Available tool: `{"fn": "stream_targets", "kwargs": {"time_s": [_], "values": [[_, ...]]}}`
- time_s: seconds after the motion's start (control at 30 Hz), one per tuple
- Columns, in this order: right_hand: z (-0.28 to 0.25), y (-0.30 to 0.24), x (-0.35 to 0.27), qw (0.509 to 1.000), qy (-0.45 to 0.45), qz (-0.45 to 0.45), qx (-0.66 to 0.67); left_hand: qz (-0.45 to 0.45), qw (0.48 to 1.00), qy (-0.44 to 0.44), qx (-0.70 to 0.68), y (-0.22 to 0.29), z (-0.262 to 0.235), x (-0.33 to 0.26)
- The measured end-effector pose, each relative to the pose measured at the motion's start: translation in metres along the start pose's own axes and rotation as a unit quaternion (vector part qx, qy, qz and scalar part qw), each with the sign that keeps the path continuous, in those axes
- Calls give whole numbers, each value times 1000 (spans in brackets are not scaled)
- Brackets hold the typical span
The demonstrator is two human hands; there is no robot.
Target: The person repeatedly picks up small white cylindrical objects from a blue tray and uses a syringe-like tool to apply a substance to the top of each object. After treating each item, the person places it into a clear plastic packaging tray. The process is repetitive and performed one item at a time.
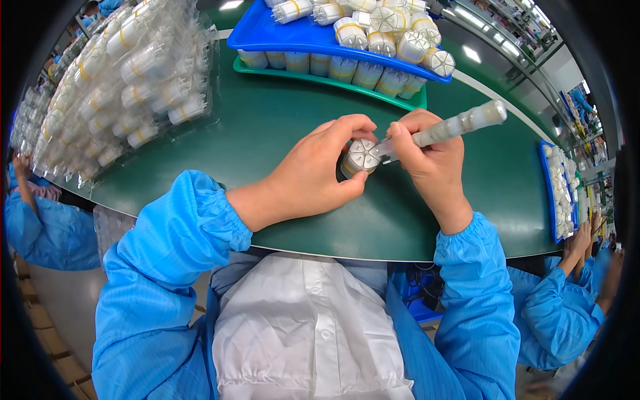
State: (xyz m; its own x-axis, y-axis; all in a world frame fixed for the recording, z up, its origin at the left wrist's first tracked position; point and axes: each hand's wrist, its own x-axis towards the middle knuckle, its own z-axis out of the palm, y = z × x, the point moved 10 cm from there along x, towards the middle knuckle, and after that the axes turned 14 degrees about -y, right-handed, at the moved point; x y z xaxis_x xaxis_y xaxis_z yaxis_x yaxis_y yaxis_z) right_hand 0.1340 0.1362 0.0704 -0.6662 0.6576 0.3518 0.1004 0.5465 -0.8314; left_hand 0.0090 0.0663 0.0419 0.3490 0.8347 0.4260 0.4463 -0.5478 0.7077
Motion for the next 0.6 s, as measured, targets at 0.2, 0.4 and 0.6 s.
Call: {"fn": "stream_targets", "kwargs": {"time_s": [0.2, 0.4, 0.6], "values": [[8, 1, -1, 998, -21, -38, -34, -23, 996, -30, 86, 10, 0, 6], [-3, 8, -1, 998, 15, 34, 57, -53, 998, -14, -8, -5, -1, -1], [0, 5, 1, 1000, -12, 11, 18, -16, 999, -27, -36, -4, 6, 1]]}}
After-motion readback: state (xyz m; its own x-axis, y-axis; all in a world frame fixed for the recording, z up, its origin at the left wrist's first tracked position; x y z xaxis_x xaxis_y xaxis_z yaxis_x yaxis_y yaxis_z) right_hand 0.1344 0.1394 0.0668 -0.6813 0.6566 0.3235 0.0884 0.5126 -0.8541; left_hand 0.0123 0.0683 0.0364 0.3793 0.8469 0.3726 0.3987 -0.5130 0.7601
